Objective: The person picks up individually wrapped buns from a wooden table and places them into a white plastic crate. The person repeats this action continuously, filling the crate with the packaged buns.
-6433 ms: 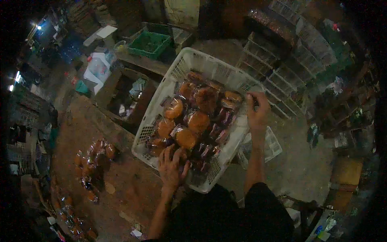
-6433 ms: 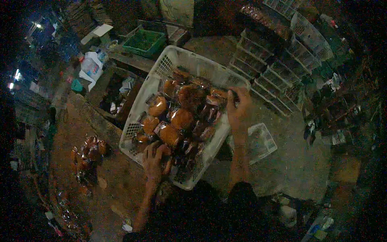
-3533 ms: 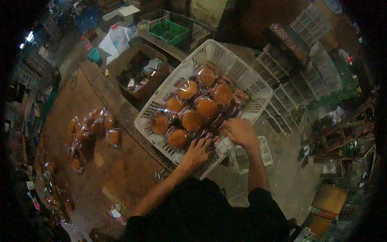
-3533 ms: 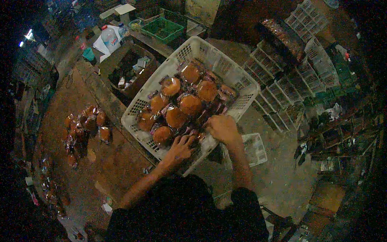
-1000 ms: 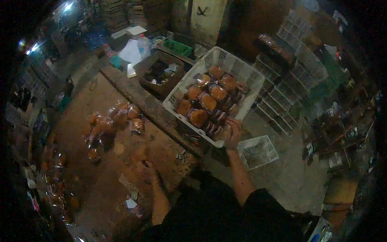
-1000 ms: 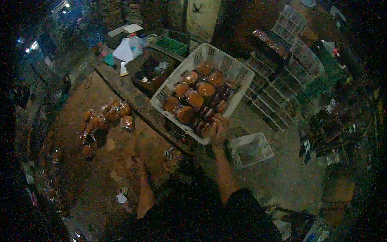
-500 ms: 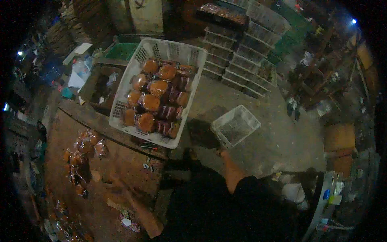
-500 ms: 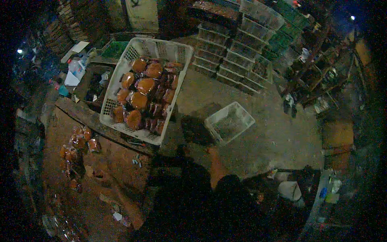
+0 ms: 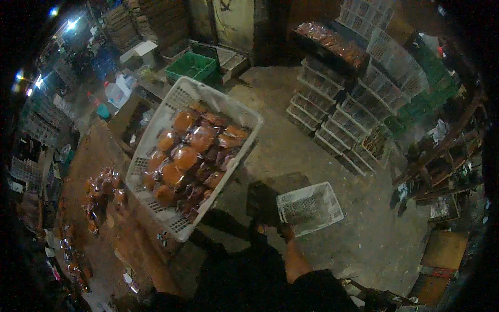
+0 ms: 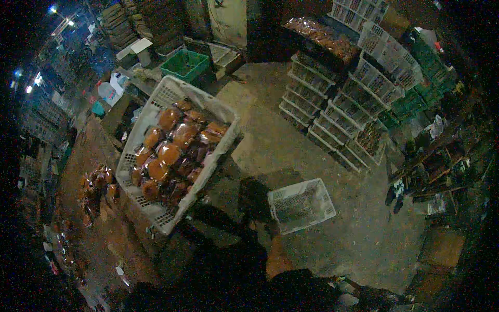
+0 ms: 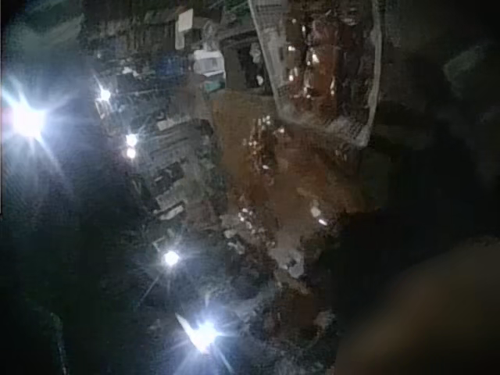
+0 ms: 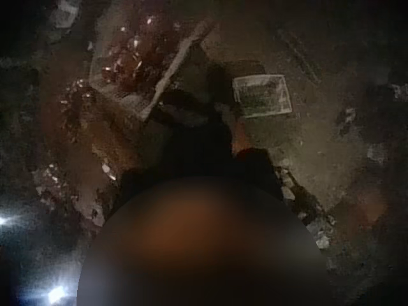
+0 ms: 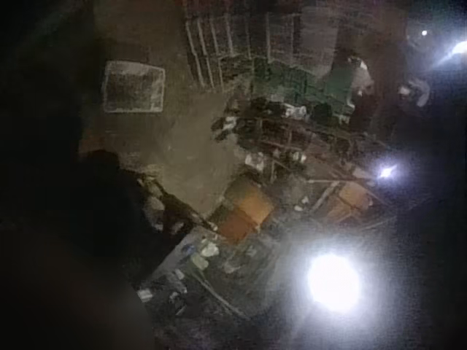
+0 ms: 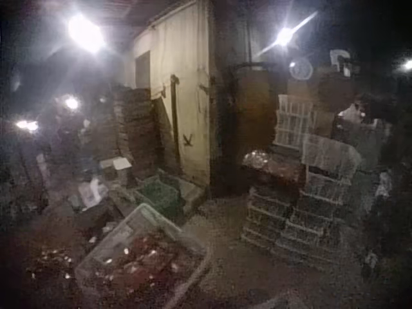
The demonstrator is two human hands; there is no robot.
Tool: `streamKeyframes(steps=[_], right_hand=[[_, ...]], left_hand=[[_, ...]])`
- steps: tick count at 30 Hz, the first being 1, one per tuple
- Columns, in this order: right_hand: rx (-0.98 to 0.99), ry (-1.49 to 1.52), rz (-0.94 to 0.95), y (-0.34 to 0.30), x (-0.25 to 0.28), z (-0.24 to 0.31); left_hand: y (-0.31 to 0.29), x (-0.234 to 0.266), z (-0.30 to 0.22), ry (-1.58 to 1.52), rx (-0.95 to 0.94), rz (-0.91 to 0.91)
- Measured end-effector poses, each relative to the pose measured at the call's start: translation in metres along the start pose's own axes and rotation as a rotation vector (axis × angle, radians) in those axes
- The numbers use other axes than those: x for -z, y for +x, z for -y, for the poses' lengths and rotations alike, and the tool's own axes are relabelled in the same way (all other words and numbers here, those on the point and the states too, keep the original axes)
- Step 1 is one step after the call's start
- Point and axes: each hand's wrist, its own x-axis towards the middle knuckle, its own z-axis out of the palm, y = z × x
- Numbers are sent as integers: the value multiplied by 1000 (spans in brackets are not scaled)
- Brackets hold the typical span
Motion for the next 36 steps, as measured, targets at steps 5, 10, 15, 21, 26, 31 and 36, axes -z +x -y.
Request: streamKeyframes(steps=[5, 10, 15, 21, 26, 31, 36], right_hand=[[7, -62, 35, 47, 52, 26], [70, -110, 103, 94, 68, 73], [170, -203, 279, 124, 41, 125], [165, -294, 335, 148, 53, 156], [144, -316, 234, 180, 95, 207], [254, -395, 189, 200, 104, 287], [416, -484, 300, 216, 66, 367]], left_hand=[[-39, -35, -4, -15, 68, -2], [-56, -68, -18, -41, 68, -6], [-68, -88, -31, -65, 34, -26], [-61, -74, -33, -265, 203, -95], [-69, -79, -12, -179, 231, -219], [-82, -66, -44, 50, 206, -484], [-103, -54, -189, 395, -189, -917]])
